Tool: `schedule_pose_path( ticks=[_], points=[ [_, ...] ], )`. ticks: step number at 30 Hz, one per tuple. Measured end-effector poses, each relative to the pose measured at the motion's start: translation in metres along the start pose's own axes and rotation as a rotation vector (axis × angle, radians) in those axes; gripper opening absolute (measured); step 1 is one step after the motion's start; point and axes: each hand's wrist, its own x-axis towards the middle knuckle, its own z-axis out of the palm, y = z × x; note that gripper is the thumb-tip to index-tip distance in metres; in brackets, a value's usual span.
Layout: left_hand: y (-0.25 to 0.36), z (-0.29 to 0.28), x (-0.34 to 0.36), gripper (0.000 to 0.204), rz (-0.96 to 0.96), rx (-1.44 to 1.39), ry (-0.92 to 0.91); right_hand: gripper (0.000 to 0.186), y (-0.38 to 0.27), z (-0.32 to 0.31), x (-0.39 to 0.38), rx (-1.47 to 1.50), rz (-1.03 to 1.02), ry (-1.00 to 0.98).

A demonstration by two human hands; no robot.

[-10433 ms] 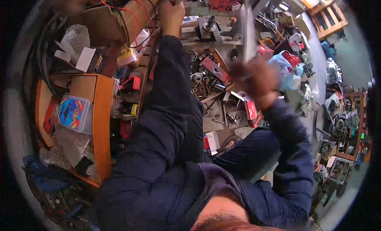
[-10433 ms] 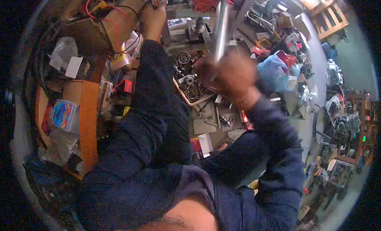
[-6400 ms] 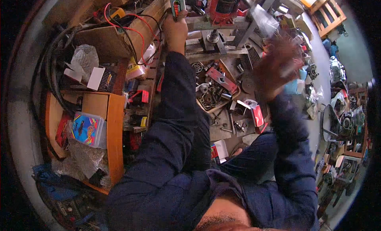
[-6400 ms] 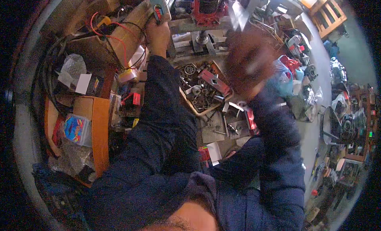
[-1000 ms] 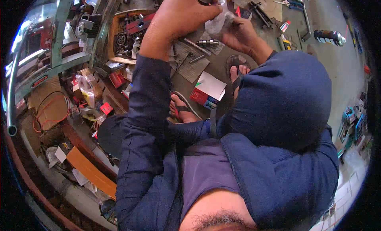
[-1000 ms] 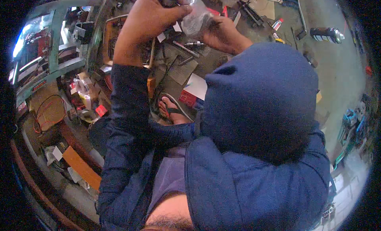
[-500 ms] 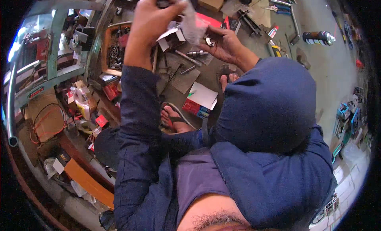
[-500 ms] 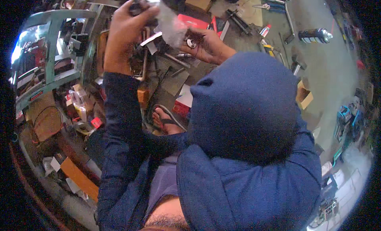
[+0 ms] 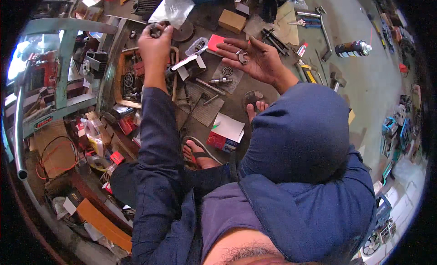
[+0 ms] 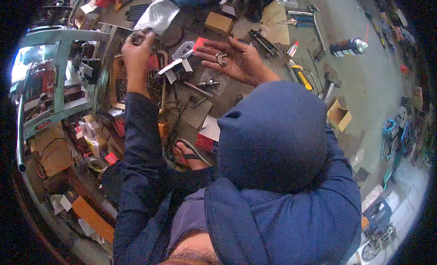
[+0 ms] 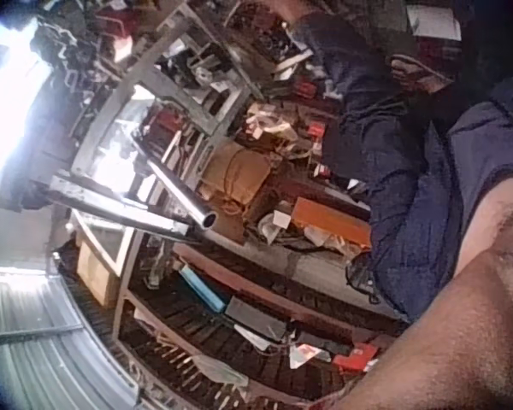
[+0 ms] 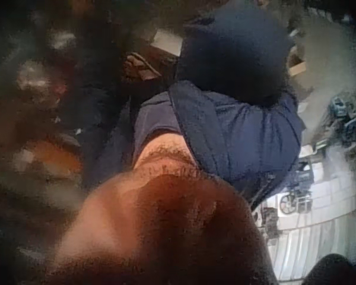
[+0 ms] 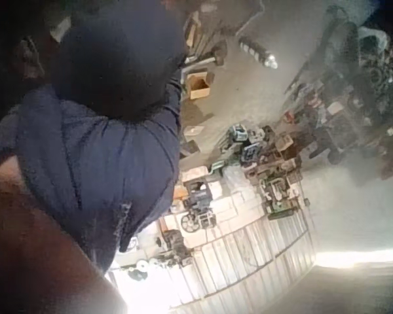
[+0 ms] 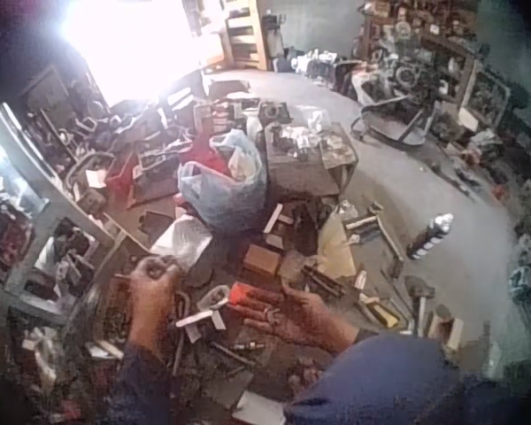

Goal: The person handles engine components, specifically a camshaft. They pick up a small metal piece and a bearing, place them onto a camshaft, and then use a hydraulic press handle to apply pressure to a component held in the press frame.

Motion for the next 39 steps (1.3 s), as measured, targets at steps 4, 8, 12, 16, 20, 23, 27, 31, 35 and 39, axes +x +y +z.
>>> schedule_pose_path(
  ticks=[4, 8, 12, 16, 20, 23, 27, 31, 35, 39],
  points=[
    [0.029, 0.027, -0.027, 0.024, 0.132, 0.335, -0.146, 0.067, -0.01, 0.009, 0.0, -0.044, -0.08, 0.013],
    [0.063, 0.064, -0.07, 0.03, 0.361, 0.171, -0.496, 0.067, -0.018, 0.021, 0.003, -0.095, -0.177, 0.02],
    [0.069, 0.083, -0.086, 0.033, 0.543, 0.156, -0.366, 0.065, -0.019, 0.031, 0.005, -0.184, -0.214, -0.023],
    [0.069, 0.082, -0.084, 0.027, 0.432, 0.09, -0.322, 0.056, -0.022, 0.035, 0.009, -0.071, -0.238, -0.062],
    [0.076, 0.075, -0.084, 0.018, 0.36, 0.084, -0.308, 0.046, -0.022, 0.06, 0.009, -0.246, -0.296, 0.077],
    [0.085, 0.072, -0.084, 0.015, 0.34, 0.101, -0.289, 0.044, -0.023, 0.067, 0.014, -0.287, -0.284, 0.086],
    [0.098, 0.068, -0.083, 0.013, 0.272, -0.05, -0.255, 0.043, -0.026, 0.1, 0.009, -0.465, -0.251, 0.198],
    [0.112, 0.062, -0.078, 0.016, 0.204, -0.324, -0.244, 0.035, -0.039, 0.119, 0.013, -0.456, -0.257, 0.271],
    [0.143, 0.037, -0.073, 0.016, 0.174, -0.482, -0.187, 0.026, -0.044, 0.158, 0.016, -0.783, -0.536, 0.343],
    [0.182, -0.003, -0.066, 0.015, 0.365, -0.436, -0.095, 0.025, -0.046, 0.229, 0.008, -1.172, -0.564, 0.203]
  ],
)
